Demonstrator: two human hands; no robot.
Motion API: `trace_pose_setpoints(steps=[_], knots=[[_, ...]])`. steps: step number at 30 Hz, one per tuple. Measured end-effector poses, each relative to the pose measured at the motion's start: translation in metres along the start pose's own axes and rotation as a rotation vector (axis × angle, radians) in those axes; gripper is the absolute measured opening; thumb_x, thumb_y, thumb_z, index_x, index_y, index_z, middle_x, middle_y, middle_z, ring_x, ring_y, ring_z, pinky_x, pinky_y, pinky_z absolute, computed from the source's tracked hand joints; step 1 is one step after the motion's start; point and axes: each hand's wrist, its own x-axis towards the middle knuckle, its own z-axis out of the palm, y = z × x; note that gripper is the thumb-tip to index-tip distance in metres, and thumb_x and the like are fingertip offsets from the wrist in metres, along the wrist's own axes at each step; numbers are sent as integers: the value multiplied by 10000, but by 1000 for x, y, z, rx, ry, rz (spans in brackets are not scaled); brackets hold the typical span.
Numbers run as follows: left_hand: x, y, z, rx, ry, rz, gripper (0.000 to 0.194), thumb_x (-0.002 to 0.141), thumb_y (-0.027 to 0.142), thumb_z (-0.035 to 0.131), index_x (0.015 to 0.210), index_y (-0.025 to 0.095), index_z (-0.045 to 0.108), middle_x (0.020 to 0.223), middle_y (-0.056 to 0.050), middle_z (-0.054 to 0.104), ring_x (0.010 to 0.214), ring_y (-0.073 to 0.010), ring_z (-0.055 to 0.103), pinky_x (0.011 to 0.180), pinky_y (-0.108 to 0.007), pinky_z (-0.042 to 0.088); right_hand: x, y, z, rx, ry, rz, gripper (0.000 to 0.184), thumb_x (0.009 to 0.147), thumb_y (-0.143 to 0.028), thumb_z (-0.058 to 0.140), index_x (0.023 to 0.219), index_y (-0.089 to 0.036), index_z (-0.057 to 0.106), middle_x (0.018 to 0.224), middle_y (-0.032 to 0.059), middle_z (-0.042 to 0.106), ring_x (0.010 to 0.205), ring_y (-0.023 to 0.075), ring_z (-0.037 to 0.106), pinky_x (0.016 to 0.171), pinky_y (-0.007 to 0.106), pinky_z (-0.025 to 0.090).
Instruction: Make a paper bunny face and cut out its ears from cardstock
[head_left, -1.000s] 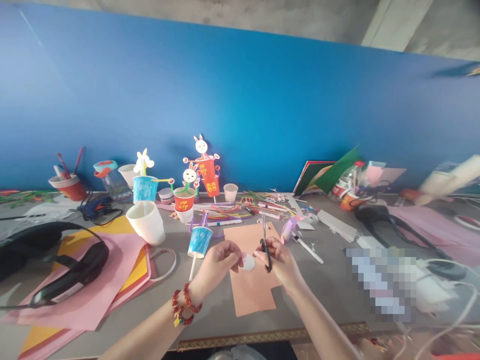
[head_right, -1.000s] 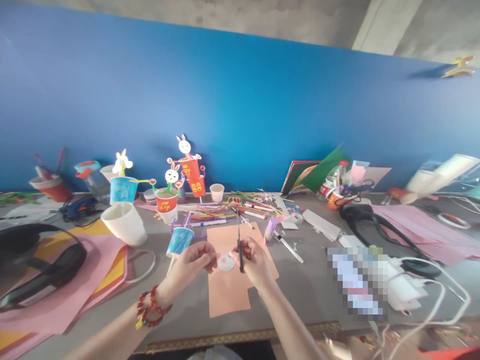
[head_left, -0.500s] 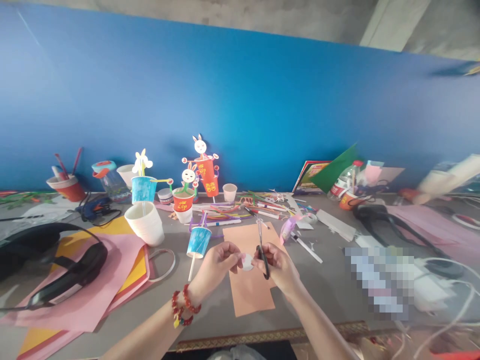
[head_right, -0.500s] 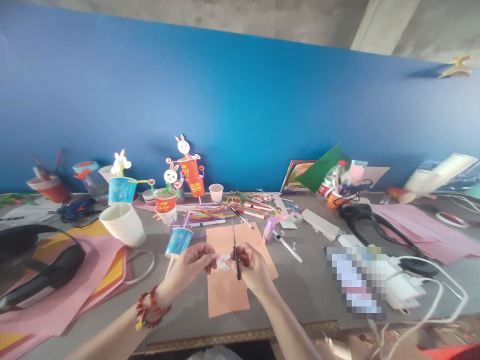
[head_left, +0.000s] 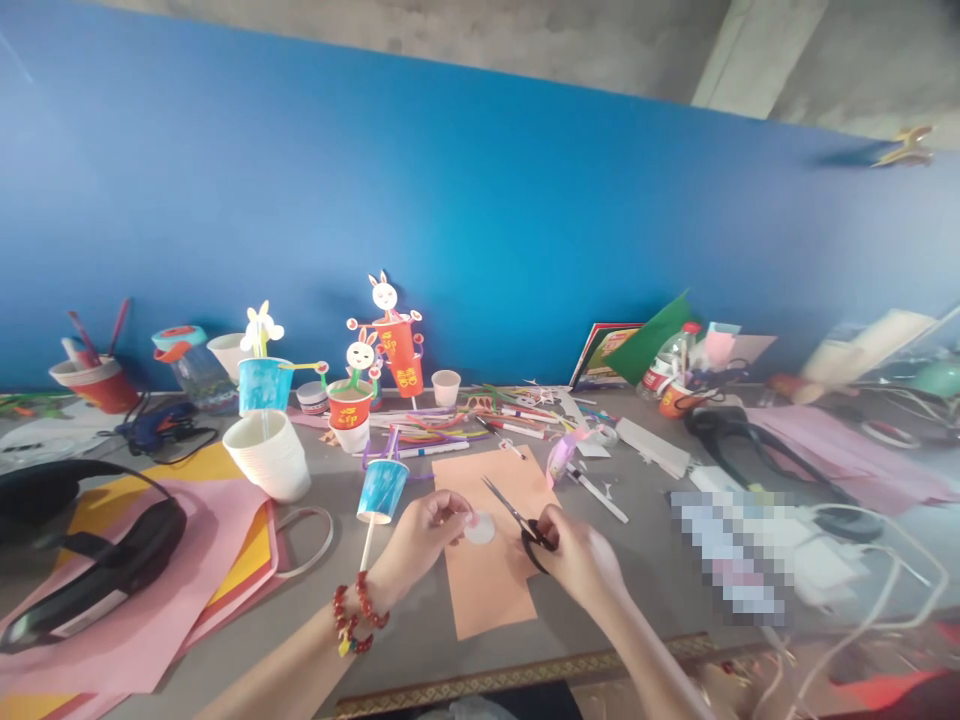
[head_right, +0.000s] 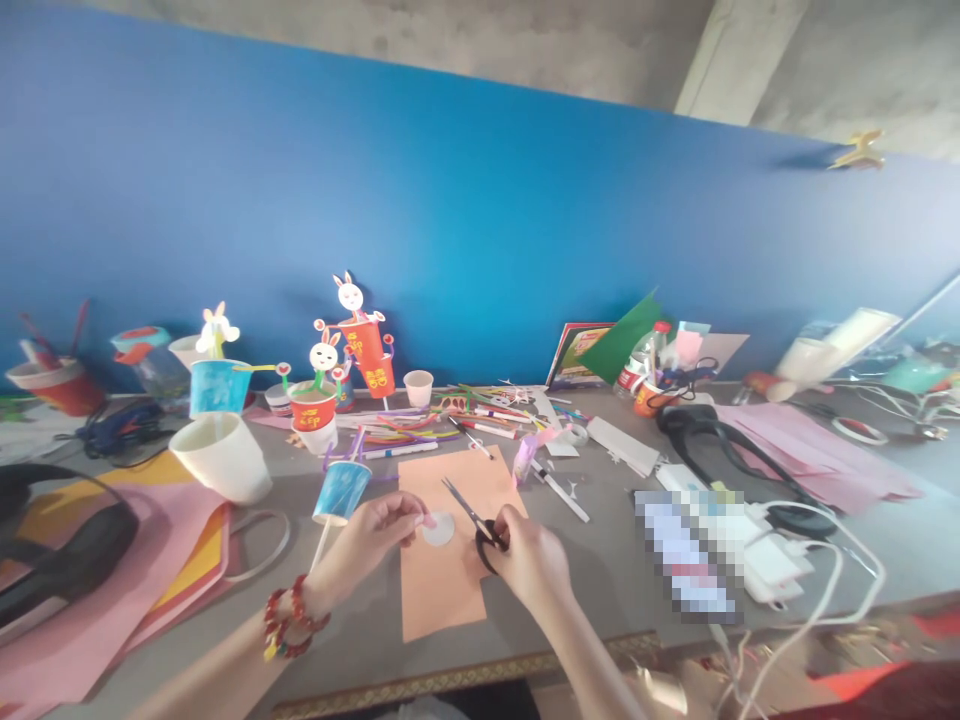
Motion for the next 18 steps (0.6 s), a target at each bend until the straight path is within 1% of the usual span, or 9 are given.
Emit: trace_pose_setpoints(steps=[4,7,10,13,15,18], knots=[[3,-1,2,88,-19,19,212,794,359,581,792,162,658,755,-25,671,655,-152,586,623,-255,443,-2,3,-1,-79,15,1,181,832,-365,660,745,-244,558,627,-44,664,560,141,618,493,209,247],[9,-6,3,184,-26,42,211,806,356,590,775,162,668,767,-39,692,693,-173,606,660,-271,449,-2,2,-8,-184,21,-13,125,848,-336,668,784,-252,602,667,-35,701,592,151,650,491,218,224],[20,-12,3,304,-23,69,144,794,283,597,750,164,665,804,-53,701,725,-191,616,684,-287,453,0,-1,-16,-285,-6,-16,146,866,-366,668,787,-250,628,668,-21,707,618,168,664,490,231,203],[30,-17,5,434,-41,108,69,750,195,623,696,175,662,818,-51,691,767,-205,615,721,-299,457,2,-3,-21,-343,-39,2,138,871,-351,672,785,-249,639,696,-14,722,653,176,679,495,240,197],[35,-18,7,514,-63,125,81,736,159,629,670,185,668,832,-48,686,807,-214,614,759,-309,458,3,-4,-22,-356,-48,12,124,871,-339,673,793,-248,640,723,-14,732,676,177,689,497,244,196],[38,-18,11,624,-82,133,119,757,135,619,687,194,694,898,-53,688,891,-236,607,832,-342,447,3,-3,-22,-364,-55,9,109,873,-338,669,821,-246,640,764,-17,747,694,177,702,501,248,195]])
